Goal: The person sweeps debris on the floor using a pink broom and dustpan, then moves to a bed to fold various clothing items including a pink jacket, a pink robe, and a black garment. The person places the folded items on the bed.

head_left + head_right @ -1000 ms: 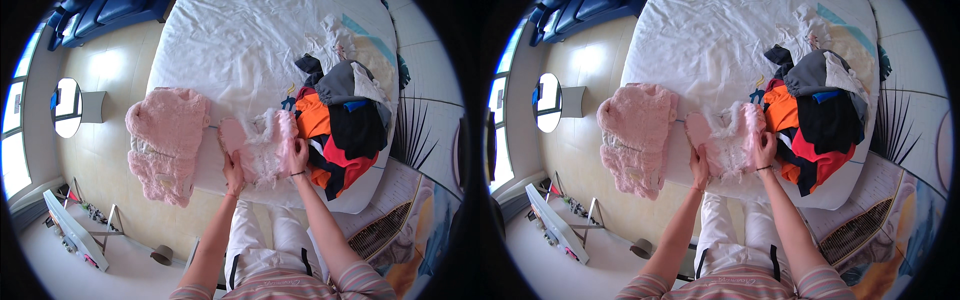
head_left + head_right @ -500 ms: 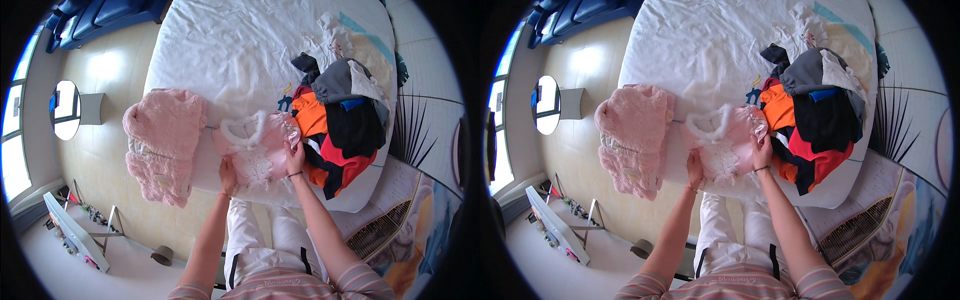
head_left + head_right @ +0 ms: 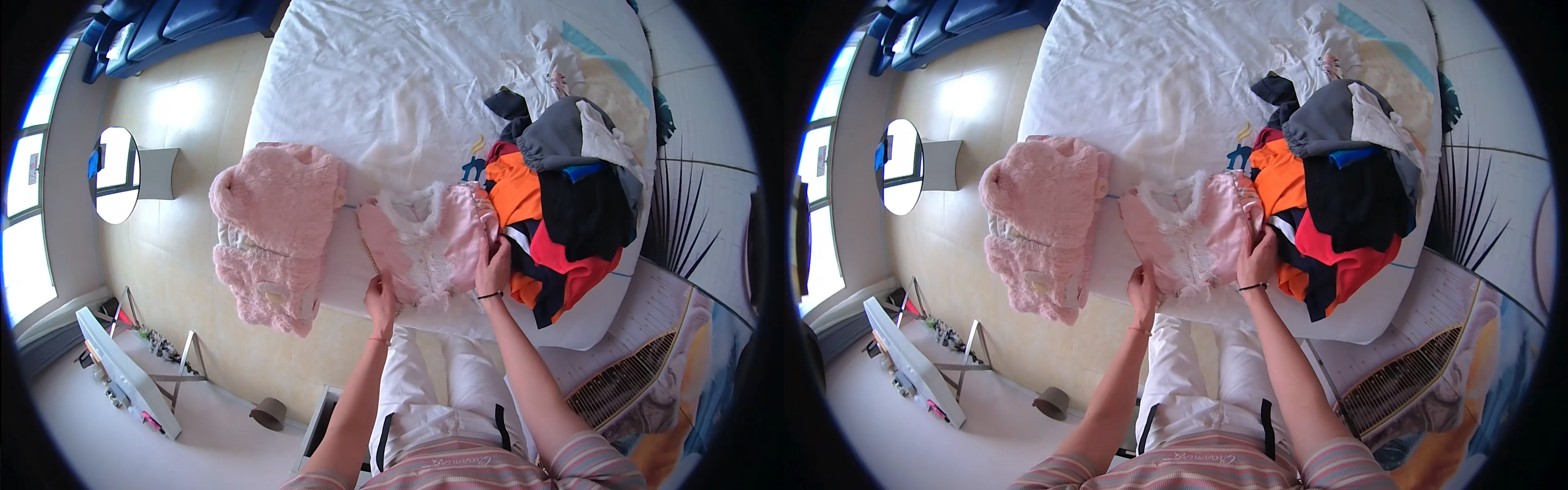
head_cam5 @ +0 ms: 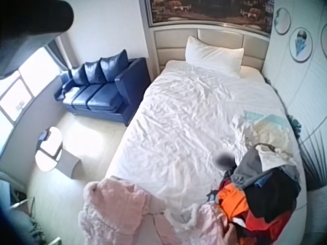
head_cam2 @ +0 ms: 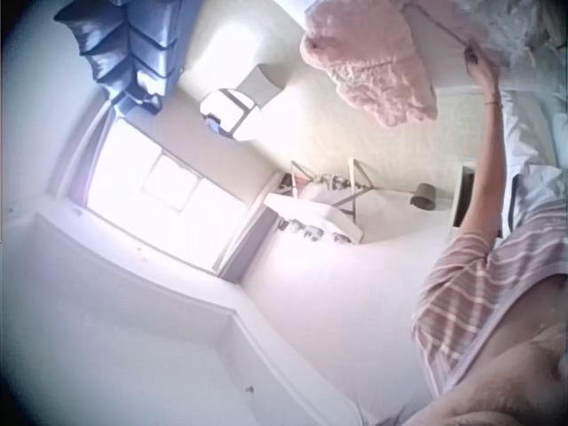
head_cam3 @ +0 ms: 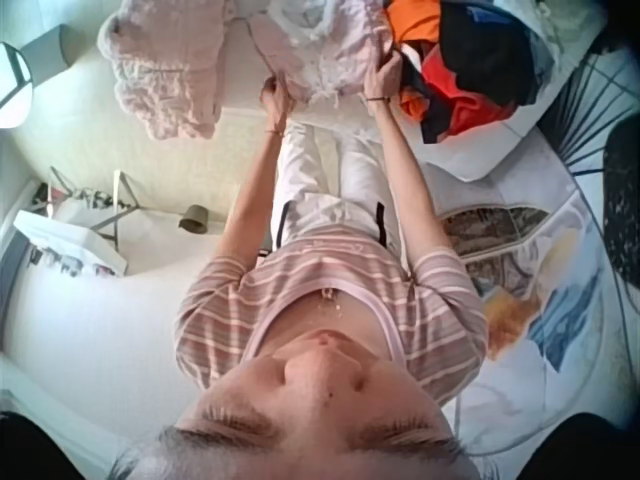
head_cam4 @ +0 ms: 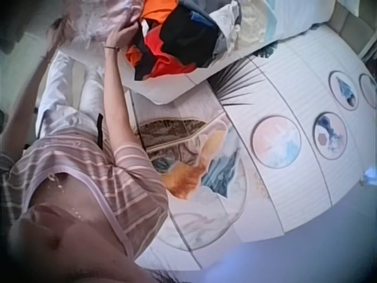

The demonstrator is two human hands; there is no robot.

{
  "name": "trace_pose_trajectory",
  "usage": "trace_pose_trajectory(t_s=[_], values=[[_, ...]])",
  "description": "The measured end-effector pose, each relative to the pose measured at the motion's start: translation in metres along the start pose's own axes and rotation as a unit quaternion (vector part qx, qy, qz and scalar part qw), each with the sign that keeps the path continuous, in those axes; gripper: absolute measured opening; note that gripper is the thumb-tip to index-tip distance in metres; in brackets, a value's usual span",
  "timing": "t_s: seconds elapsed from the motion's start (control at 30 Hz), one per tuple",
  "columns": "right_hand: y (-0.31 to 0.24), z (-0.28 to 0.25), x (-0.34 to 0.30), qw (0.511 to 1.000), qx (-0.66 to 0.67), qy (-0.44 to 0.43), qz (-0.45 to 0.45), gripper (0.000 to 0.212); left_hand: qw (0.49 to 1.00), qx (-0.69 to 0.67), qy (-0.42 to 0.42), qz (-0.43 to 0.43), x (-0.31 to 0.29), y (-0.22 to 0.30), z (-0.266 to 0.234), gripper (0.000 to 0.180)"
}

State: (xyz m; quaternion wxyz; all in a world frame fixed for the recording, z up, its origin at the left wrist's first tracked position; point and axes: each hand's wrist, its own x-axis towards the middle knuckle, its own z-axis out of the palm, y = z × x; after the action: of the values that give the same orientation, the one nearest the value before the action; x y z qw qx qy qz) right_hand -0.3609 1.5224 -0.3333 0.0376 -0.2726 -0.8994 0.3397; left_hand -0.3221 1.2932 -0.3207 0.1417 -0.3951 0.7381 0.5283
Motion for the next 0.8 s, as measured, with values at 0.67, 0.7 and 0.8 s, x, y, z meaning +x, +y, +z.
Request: trace_pose_trajectory(t_s=[0.67, 0.7, 0.8], values=[[-0.006, 0.003, 0.014, 0.987, -0.057, 0.023, -0.146, 0.045, 0.996, 0.008, 0.066, 0.062, 0.037, 0.048, -0.001, 0.048], [-0.003, 0.010, 0.017, 0.986, -0.061, -0.008, -0.156, 0.044, 0.993, 0.036, 0.027, 0.113, 0.050, 0.040, 0.004, 0.047], [0.002, 0.014, 0.029, 0.985, -0.049, -0.080, -0.145, 0.043, 0.975, 0.201, -0.017, 0.092, 0.079, 0.030, -0.006, 0.049]])
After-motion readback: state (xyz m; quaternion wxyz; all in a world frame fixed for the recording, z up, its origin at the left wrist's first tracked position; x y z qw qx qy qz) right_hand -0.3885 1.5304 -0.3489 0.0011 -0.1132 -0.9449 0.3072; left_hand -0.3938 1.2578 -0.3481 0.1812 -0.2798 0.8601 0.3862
